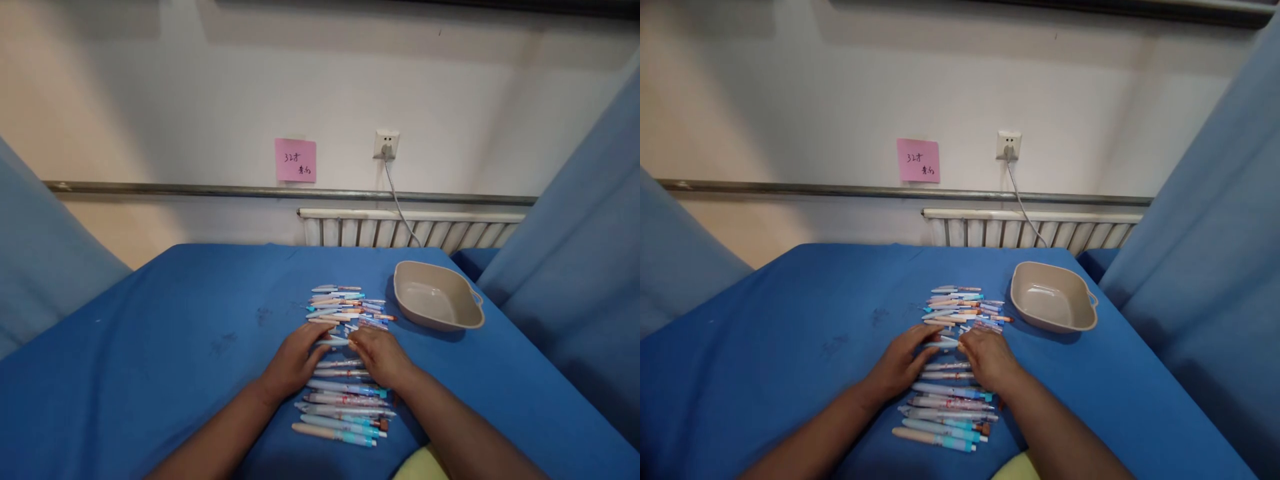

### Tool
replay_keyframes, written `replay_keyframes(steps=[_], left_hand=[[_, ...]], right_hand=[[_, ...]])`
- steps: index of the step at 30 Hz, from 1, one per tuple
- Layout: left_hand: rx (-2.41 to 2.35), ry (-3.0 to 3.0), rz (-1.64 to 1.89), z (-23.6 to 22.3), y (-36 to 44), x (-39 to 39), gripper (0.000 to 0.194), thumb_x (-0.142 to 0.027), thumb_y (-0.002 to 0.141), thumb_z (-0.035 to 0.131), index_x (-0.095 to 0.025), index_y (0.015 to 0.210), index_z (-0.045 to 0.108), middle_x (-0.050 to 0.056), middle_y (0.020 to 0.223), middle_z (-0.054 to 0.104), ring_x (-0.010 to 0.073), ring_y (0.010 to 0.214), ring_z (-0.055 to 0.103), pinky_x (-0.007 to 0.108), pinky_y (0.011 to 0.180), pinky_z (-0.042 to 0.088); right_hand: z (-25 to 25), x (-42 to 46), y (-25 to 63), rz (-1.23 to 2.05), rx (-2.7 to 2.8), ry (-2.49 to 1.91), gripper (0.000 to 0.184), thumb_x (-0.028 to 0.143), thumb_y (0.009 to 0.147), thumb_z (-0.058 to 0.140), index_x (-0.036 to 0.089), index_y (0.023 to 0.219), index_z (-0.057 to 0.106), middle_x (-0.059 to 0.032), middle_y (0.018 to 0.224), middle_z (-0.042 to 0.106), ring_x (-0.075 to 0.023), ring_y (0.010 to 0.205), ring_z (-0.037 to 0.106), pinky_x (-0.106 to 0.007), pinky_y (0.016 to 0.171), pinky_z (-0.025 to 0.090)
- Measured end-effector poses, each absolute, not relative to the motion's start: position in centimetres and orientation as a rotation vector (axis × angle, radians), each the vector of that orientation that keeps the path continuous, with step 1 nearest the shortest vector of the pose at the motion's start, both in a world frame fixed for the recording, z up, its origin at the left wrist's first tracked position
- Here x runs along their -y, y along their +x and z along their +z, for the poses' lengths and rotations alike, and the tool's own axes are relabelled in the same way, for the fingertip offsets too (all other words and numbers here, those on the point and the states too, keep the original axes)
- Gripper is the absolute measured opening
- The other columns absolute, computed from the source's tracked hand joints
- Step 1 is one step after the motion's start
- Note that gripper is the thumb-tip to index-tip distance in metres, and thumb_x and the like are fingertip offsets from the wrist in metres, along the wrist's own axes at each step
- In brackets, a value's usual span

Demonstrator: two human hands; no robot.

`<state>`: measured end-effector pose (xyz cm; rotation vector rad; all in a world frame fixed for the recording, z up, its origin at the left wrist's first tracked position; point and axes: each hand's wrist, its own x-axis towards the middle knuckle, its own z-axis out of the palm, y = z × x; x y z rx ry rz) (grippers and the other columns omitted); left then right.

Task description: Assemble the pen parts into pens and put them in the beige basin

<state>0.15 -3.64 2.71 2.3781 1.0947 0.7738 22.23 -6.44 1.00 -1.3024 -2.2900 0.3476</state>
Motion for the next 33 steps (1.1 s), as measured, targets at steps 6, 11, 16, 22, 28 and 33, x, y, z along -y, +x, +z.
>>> replay_keyframes(steps=[6,11,16,22,28,33], left_hand=[[-1.411,2.146,0.714,2.8,-0.4,2.6,0.037,-0.038,0.093,0.033,-0.019,0.118,0.053,0.0,0.065,0.066,0.0182,0.065,0.065,0.028,0.066,0.048],[-1.502,2.153,0.702,2.6,-1.2,1.5,0.037,-0.039,0.092,0.034,-0.02,0.116,0.054,0.002,0.074,0.068,0.0196,0.071,0.066,0.03,0.069,0.047],[-1.402,2.155,0.738,1.9,-0.9,1.6,0.034,-0.039,0.091,0.037,-0.02,0.113,0.055,0.003,0.087,0.069,0.0195,0.08,0.065,0.029,0.074,0.047],[-1.253,2.207,0.656,1.9,0.5,2.6,0.028,-0.034,0.091,0.04,-0.023,0.112,0.056,0.003,0.099,0.067,0.0189,0.09,0.062,0.028,0.079,0.045],[-1.115,2.28,0.598,2.2,0.5,2.9,0.026,-0.032,0.088,0.049,-0.021,0.111,0.056,0.003,0.092,0.065,0.0168,0.083,0.06,0.026,0.076,0.045],[-1.105,2.399,0.579,2.2,-0.5,2.3,0.021,-0.03,0.088,0.048,-0.022,0.105,0.059,0.004,0.101,0.063,0.0186,0.093,0.058,0.028,0.082,0.044]], right_hand=[[1.1,6.0,22.9,0.332,2.3,-1.411,0.024,0.027,0.095,0.036,0.02,0.085,0.057,-0.0035,0.084,0.064,-0.0156,0.083,0.058,-0.025,0.073,0.038],[1.0,5.6,23.5,0.308,2.266,-1.607,0.024,0.025,0.093,0.038,0.019,0.088,0.06,-0.0066,0.089,0.066,-0.019,0.089,0.058,-0.028,0.077,0.037],[0.9,5.7,23.4,0.314,2.18,-1.629,0.018,0.024,0.091,0.044,0.02,0.099,0.059,-0.0078,0.098,0.063,-0.0197,0.094,0.055,-0.029,0.082,0.037],[0.4,5.8,22.7,0.398,2.052,-1.492,0.015,0.028,0.081,0.06,0.02,0.093,0.056,-0.0054,0.092,0.063,-0.0198,0.087,0.056,-0.029,0.076,0.039],[-0.7,5.2,22.4,0.758,1.704,-1.263,0.015,0.032,0.085,0.052,0.019,0.088,0.06,0.0018,0.069,0.062,-0.0129,0.062,0.055,-0.022,0.058,0.04],[-0.6,4.8,23.6,0.648,1.705,-1.346,0.015,0.027,0.083,0.049,0.019,0.075,0.059,0.0017,0.069,0.062,-0.0129,0.063,0.055,-0.022,0.06,0.039]])
